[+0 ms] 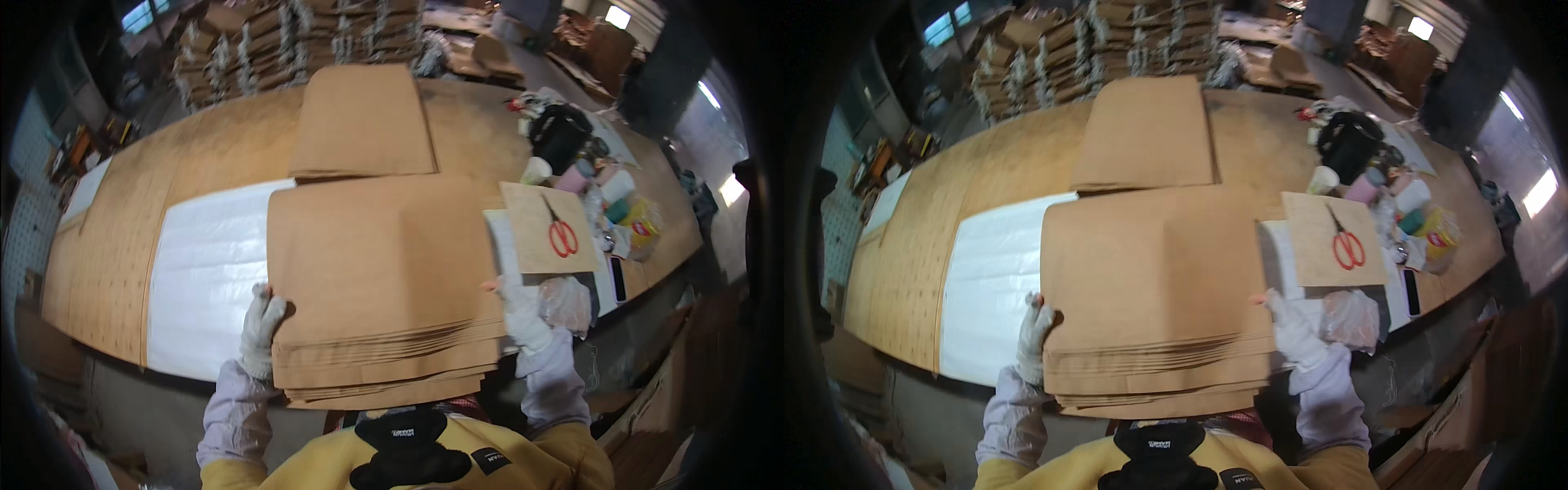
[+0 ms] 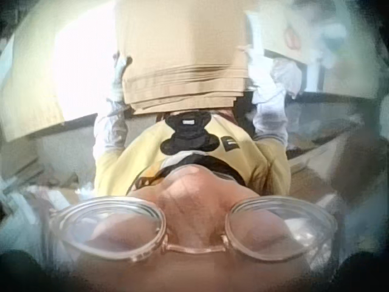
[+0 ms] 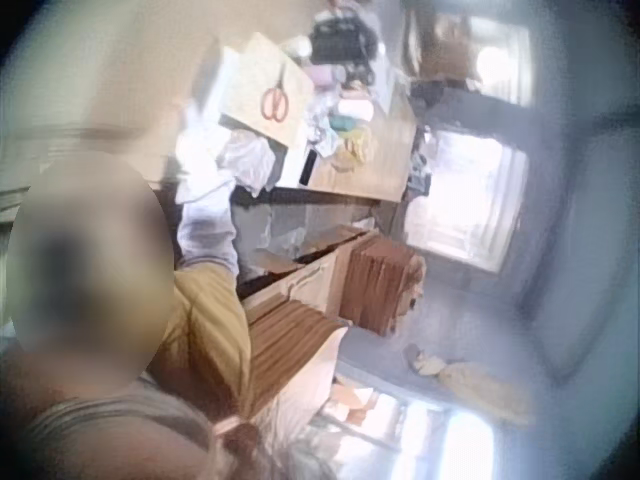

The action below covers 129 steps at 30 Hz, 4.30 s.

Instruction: The person walks to a workbench, stacks several large brown cardboard sheets, puts on gloves, and uses scissors to cut the stacked sheets into smaller pieces. The cut pieces remain on the table.

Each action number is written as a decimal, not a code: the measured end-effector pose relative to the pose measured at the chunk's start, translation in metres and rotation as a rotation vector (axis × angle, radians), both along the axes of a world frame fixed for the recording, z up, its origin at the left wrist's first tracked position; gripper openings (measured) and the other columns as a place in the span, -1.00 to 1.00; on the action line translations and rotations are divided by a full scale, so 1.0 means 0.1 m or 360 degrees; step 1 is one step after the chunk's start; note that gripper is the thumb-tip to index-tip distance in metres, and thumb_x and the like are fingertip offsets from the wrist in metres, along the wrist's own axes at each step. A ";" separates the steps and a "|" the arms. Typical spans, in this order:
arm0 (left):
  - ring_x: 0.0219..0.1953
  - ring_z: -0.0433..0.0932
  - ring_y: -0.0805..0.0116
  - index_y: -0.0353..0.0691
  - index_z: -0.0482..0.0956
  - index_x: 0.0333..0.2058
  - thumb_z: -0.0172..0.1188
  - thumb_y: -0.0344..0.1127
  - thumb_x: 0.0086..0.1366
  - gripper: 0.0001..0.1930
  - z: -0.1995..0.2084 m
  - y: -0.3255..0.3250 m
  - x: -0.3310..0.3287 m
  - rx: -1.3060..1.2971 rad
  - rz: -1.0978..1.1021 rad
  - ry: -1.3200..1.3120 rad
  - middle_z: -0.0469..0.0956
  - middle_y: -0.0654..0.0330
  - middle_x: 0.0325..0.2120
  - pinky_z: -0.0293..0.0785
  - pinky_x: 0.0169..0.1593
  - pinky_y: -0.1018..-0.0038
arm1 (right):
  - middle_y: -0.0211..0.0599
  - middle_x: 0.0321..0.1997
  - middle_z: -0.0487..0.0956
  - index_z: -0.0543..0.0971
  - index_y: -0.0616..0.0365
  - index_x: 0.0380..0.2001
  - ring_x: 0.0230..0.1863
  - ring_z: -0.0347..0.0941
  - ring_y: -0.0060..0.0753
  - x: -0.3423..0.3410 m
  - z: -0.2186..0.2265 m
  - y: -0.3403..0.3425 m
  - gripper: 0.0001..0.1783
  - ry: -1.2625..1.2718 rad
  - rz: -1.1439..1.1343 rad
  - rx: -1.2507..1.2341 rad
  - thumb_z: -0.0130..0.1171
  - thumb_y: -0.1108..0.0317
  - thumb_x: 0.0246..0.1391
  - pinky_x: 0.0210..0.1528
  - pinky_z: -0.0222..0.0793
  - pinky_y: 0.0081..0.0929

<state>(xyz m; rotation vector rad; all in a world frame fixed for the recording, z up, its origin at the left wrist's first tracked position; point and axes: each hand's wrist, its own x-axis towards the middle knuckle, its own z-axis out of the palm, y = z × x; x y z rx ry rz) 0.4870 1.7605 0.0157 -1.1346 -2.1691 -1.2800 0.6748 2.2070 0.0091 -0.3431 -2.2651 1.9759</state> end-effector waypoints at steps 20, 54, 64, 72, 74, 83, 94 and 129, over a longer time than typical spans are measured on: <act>-0.42 0.42 0.40 -0.12 0.54 -0.24 0.16 0.10 0.14 -0.59 0.67 0.06 0.26 -0.0085 0.0523 -0.2179 0.47 0.28 -0.47 0.34 -0.33 0.44 | -0.19 -0.06 0.49 0.27 0.16 0.18 -0.19 0.44 -0.42 -0.10 0.38 -0.40 -0.39 -0.0415 -0.0166 0.0282 0.15 0.31 0.04 -0.18 0.40 -0.48; 0.16 0.16 -0.08 -0.25 0.25 0.11 0.19 -0.24 -0.07 -0.30 0.82 1.70 0.33 -0.1092 0.0209 0.0591 0.27 -0.05 0.01 0.03 0.27 0.12 | 0.06 -0.10 0.51 0.35 0.08 0.07 -0.09 0.46 0.09 0.04 -0.02 -0.60 -0.53 -0.0319 -0.0747 0.1193 0.04 0.12 0.13 -0.06 0.36 -0.10; 0.17 0.11 -0.11 -0.25 0.21 0.11 0.20 -0.14 -0.12 -0.24 0.62 1.81 0.34 -0.1214 0.0418 0.0582 0.21 -0.06 0.02 -0.07 0.31 0.07 | -0.11 -0.31 0.60 0.58 0.06 -0.36 -0.22 0.52 -0.01 0.37 0.51 1.34 -0.80 -0.0557 -0.0889 0.1855 0.03 0.26 0.00 -0.23 0.43 -0.08; 0.08 0.18 -0.08 -0.27 0.28 0.03 0.20 -0.18 -0.18 -0.29 0.76 1.83 0.36 -0.1094 0.0338 0.0476 0.26 -0.04 -0.08 -0.01 0.26 0.04 | -0.02 -0.25 0.61 0.65 0.12 -0.35 -0.18 0.55 -0.02 -0.75 0.22 2.21 -0.66 -0.0887 -0.0643 0.2221 0.08 0.10 0.00 -0.12 0.45 -0.21; 0.07 0.19 -0.07 -0.27 0.29 0.02 0.20 -0.19 -0.18 -0.30 0.78 1.83 0.36 -0.1090 0.0333 0.0437 0.26 -0.03 -0.09 0.01 0.24 0.05 | 0.00 -0.26 0.61 0.65 0.14 -0.33 -0.18 0.55 -0.01 -0.76 0.31 2.28 -0.63 -0.0888 -0.0625 0.2246 0.08 0.07 0.01 -0.13 0.44 -0.22; -0.01 0.25 -0.05 -0.22 0.33 -0.05 0.30 -0.14 -0.16 -0.35 0.70 1.71 0.25 -0.0886 0.0275 0.0424 0.29 0.00 -0.13 0.10 0.17 0.09 | -0.31 -0.52 0.50 0.51 0.19 -0.35 -0.46 0.44 -0.55 0.11 0.81 0.63 -0.68 -0.0167 -0.0337 0.0242 -0.07 0.15 0.20 -0.48 0.34 -0.59; 0.09 0.21 -0.02 -0.17 0.34 -0.01 0.32 -0.05 -0.13 -0.32 0.65 1.23 0.64 -0.1142 0.0301 0.0262 0.29 0.03 -0.08 0.07 0.23 0.11 | -0.03 -0.25 0.53 0.41 0.14 -0.30 -0.26 0.51 0.04 -0.68 0.69 -1.45 -0.77 -0.0311 -0.0087 0.1490 0.12 0.29 -0.01 -0.22 0.43 -0.13; -0.19 0.53 0.15 -0.03 0.46 -0.12 0.22 -0.35 0.04 -0.63 0.58 1.03 0.40 -0.1152 0.0361 0.0099 0.53 0.23 -0.16 0.50 -0.15 0.28 | -0.47 -0.58 0.35 0.37 0.05 -0.49 -0.57 0.29 -0.53 0.35 0.02 -1.14 -0.67 -0.0710 -0.0139 -0.0279 0.02 0.06 0.23 -0.57 0.20 -0.52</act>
